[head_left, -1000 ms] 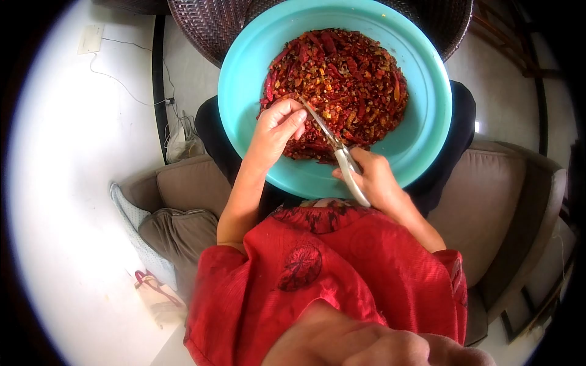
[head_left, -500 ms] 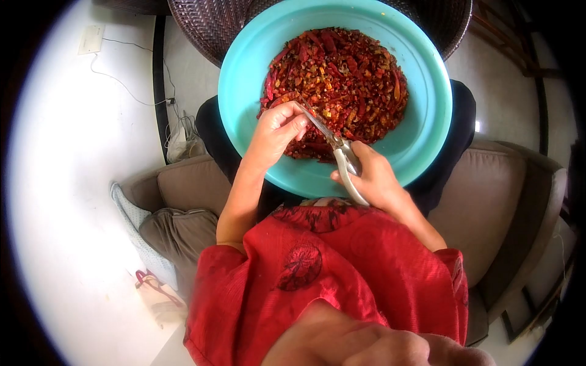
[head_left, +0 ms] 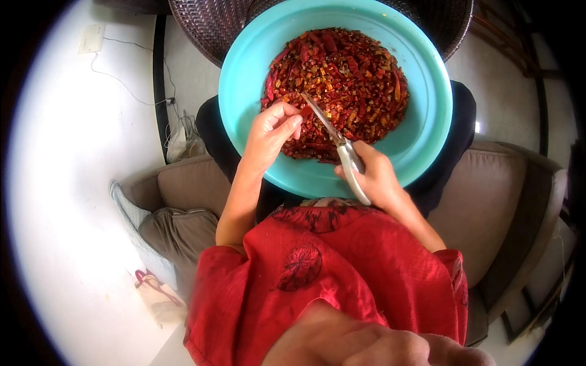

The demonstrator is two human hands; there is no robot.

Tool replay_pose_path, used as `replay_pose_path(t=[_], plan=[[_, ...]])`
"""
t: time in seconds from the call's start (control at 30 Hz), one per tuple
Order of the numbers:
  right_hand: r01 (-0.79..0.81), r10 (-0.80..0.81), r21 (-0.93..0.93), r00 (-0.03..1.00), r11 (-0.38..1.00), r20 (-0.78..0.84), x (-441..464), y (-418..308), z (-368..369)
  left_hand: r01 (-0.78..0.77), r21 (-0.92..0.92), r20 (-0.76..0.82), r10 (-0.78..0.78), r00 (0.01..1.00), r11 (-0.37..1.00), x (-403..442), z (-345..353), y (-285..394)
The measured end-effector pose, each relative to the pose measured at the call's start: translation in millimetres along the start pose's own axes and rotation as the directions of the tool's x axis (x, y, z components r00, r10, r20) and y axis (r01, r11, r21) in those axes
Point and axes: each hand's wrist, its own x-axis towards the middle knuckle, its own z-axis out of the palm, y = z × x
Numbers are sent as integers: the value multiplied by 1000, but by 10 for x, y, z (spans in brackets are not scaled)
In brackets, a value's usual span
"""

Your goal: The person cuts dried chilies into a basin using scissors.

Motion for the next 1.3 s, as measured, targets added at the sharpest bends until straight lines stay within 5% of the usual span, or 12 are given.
replay_pose_path(t=[0.5,0.83,0.9,1.3], plan=[[118,-124,-94,991,988,-54,20,14,28,41,-138,36,-36,999,990,34,-1,44],[109,-109,-3,992,994,-65,19,85,43,24,-78,30,-22,999,997,44,14,-5],[-12,11,28,1000,1000,28,10,39,-5,34,-97,-3,-35,999,995,43,15,9],[46,-44,-76,999,996,26,24,-23,-21,29,-117,74,-21,997,993,59,22,-27]])
